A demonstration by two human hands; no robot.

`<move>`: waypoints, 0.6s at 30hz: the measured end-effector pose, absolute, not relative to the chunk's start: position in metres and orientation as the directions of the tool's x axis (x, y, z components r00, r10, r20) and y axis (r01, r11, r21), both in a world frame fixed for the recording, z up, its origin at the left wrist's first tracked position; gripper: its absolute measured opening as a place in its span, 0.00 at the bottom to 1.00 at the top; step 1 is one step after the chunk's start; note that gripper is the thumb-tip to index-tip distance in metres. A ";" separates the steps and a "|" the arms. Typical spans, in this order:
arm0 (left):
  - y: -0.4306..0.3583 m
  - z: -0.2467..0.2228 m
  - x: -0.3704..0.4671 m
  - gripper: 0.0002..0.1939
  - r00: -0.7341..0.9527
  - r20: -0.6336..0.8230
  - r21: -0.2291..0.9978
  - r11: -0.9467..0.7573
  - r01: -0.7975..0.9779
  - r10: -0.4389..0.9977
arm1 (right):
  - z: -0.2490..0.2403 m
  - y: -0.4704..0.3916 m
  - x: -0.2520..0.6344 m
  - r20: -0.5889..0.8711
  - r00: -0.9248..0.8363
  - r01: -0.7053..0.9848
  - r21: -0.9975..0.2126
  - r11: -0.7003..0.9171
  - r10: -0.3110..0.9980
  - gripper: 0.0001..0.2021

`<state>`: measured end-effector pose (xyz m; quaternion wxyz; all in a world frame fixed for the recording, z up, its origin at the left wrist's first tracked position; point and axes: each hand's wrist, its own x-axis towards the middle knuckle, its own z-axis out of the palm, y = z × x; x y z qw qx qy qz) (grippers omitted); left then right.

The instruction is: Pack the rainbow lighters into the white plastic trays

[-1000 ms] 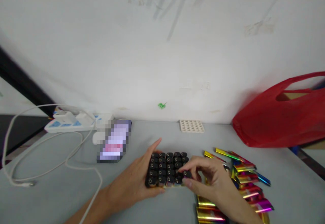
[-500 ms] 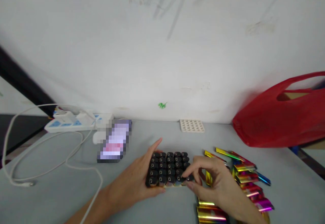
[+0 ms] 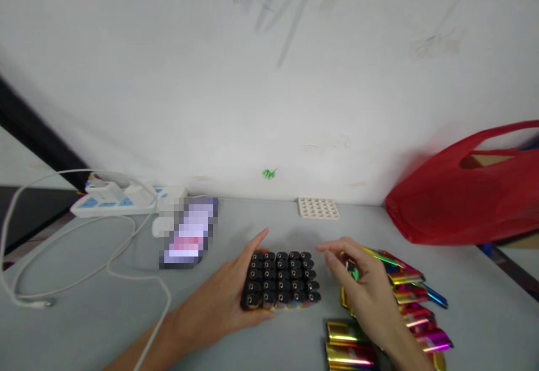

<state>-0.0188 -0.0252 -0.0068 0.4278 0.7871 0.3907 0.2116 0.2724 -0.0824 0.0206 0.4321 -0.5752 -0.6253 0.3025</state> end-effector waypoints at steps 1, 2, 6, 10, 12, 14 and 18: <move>-0.025 -0.007 -0.019 0.68 0.604 -0.003 0.838 -0.328 0.436 0.797 | 0.019 -0.080 0.274 0.236 0.077 0.529 -0.833 0.161 0.969 0.13; -0.025 -0.007 -0.019 0.68 0.605 -0.004 0.837 -0.328 0.438 0.797 | 0.017 -0.078 0.275 0.286 0.101 0.604 -0.779 0.169 0.953 0.13; -0.027 -0.006 -0.017 0.67 0.609 -0.013 0.829 -0.332 0.449 0.793 | 0.004 -0.073 0.281 0.385 0.064 0.838 -0.522 0.160 0.921 0.21; -0.029 -0.007 -0.015 0.65 0.614 0.009 0.827 -0.350 0.439 0.790 | -0.012 -0.073 0.288 0.299 0.024 0.936 -0.341 0.083 0.954 0.31; -0.029 -0.007 -0.014 0.66 0.610 0.018 0.830 -0.352 0.433 0.792 | -0.017 -0.072 0.292 0.270 0.026 0.950 -0.306 0.060 0.962 0.33; -0.030 -0.007 -0.014 0.66 0.605 0.023 0.839 -0.344 0.421 0.796 | -0.019 -0.068 0.295 0.266 0.026 0.954 -0.296 0.056 0.964 0.33; -0.030 -0.007 -0.011 0.65 0.597 0.044 0.855 -0.339 0.392 0.801 | -0.017 -0.058 0.296 0.217 0.018 0.959 -0.281 0.045 0.976 0.32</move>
